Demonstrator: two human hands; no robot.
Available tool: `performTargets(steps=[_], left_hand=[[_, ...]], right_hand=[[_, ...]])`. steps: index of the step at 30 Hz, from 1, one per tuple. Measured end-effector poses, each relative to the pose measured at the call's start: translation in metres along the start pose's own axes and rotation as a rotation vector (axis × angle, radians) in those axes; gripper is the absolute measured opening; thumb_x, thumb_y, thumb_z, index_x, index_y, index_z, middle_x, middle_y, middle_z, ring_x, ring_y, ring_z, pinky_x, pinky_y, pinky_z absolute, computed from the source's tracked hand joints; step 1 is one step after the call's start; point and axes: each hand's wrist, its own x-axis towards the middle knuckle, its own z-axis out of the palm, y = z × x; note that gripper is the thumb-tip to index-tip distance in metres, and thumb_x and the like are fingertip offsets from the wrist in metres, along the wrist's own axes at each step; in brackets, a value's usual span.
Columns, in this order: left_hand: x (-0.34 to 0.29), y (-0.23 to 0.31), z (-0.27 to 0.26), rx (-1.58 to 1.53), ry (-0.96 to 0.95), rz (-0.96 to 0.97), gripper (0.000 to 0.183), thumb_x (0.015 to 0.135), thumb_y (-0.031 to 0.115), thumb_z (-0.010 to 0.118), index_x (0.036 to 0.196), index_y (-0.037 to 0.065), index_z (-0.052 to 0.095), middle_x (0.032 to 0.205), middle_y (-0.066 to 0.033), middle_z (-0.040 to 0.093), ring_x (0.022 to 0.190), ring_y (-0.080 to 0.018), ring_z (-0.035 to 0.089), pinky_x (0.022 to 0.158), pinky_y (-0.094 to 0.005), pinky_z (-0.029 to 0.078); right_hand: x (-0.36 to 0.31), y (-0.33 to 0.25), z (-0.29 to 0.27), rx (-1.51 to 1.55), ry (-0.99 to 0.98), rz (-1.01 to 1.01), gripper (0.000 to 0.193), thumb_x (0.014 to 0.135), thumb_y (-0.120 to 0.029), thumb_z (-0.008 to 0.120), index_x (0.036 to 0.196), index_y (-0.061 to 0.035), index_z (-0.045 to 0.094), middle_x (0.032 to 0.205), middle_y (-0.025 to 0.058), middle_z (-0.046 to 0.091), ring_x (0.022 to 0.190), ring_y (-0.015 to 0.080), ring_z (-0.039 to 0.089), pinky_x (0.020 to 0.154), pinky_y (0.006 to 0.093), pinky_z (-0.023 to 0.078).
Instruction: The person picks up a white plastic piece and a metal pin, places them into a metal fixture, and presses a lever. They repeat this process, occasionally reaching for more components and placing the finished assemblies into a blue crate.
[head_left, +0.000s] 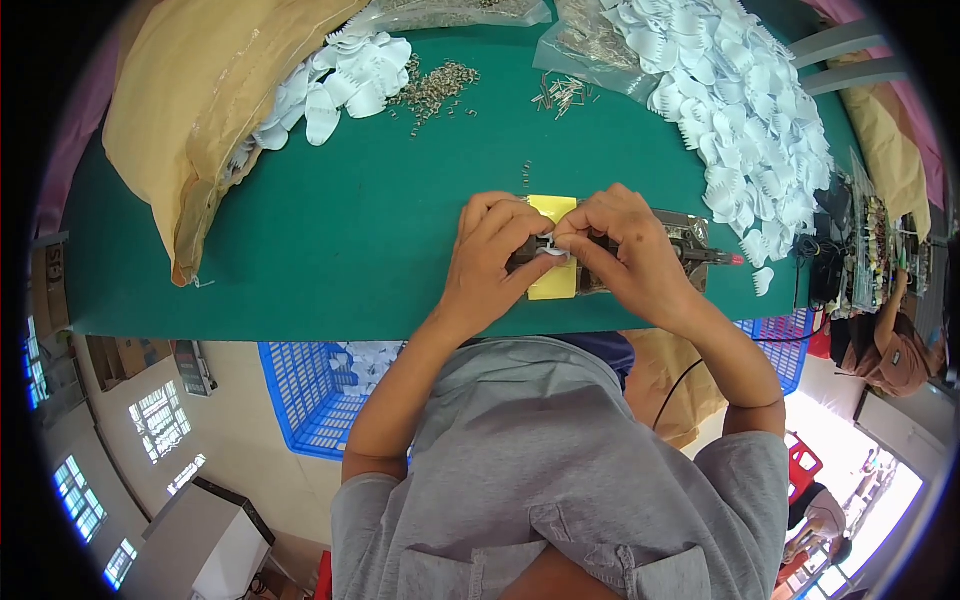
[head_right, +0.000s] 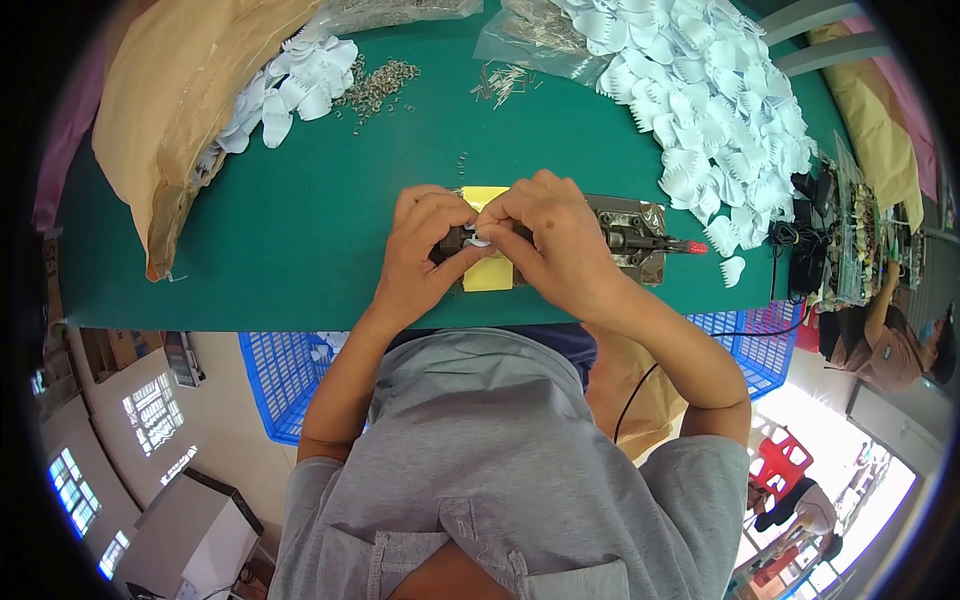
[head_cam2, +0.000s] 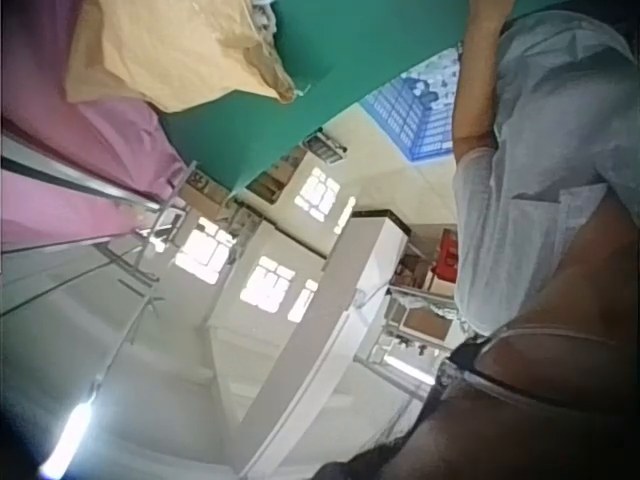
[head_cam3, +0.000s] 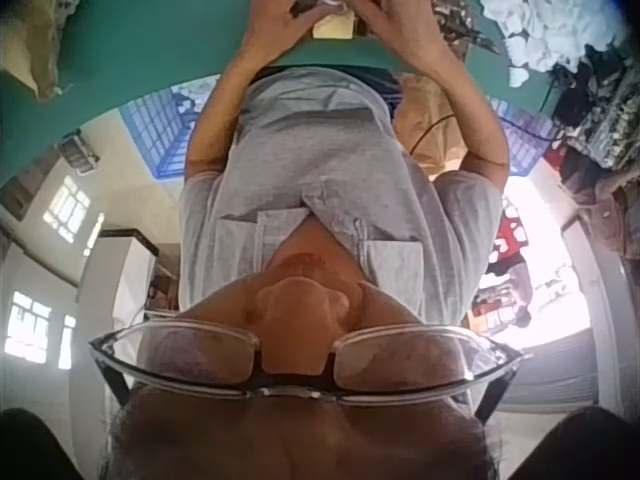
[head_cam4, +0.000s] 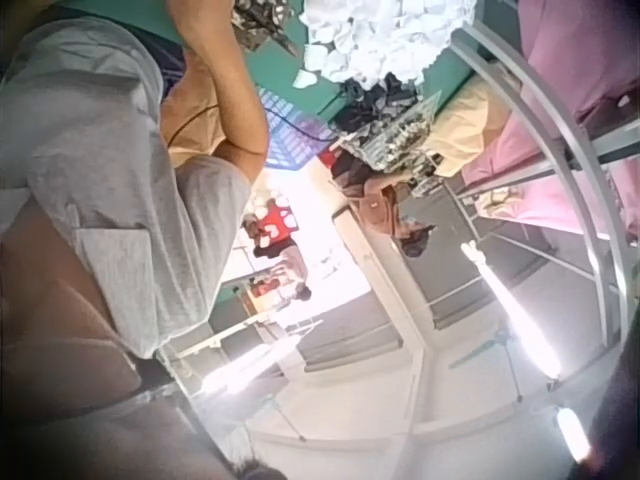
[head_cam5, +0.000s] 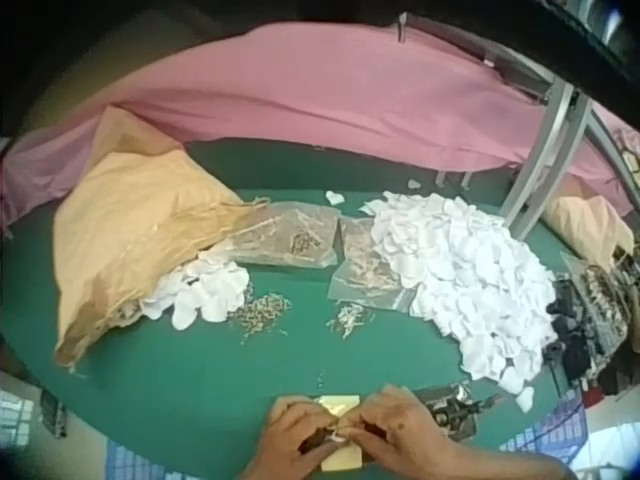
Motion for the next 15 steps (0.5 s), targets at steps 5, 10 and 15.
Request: performTargets(steps=[5, 10, 15], left_hand=[[-0.001, 0.0, 0.0, -0.015, 0.002, -0.013, 0.031, 0.083, 0.024, 0.085, 0.107, 0.009, 0.071, 0.113, -0.0063, 0.067, 0.119, -0.0302, 0.055, 0.102, -0.0433, 0.044], [-0.001, 0.001, 0.0, -0.016, -0.014, -0.017, 0.029, 0.084, 0.024, 0.085, 0.106, 0.01, 0.071, 0.112, -0.0063, 0.066, 0.118, -0.0298, 0.055, 0.102, -0.0436, 0.043], [0.001, 0.004, -0.002, 0.009, -0.009, -0.009, 0.031, 0.08, 0.011, 0.086, 0.106, 0.009, 0.07, 0.111, -0.0058, 0.068, 0.117, -0.0304, 0.056, 0.098, -0.0419, 0.048]], right_hand=[[-0.002, -0.005, 0.003, 0.005, 0.038, -0.013, 0.01, 0.089, -0.014, 0.078, 0.097, -0.0094, 0.074, 0.079, 0.001, 0.064, 0.08, 0.0223, 0.054, 0.08, 0.0376, 0.041], [-0.001, -0.002, 0.007, 0.105, 0.095, 0.068, 0.027, 0.084, -0.01, 0.083, 0.105, -0.0073, 0.065, 0.08, -0.0015, 0.068, 0.079, 0.0167, 0.057, 0.08, 0.0346, 0.045], [0.012, 0.003, -0.002, 0.309, -0.061, 0.229, 0.025, 0.087, -0.006, 0.08, 0.104, -0.0057, 0.062, 0.076, -0.0005, 0.065, 0.069, 0.0106, 0.056, 0.066, 0.03, 0.046]])
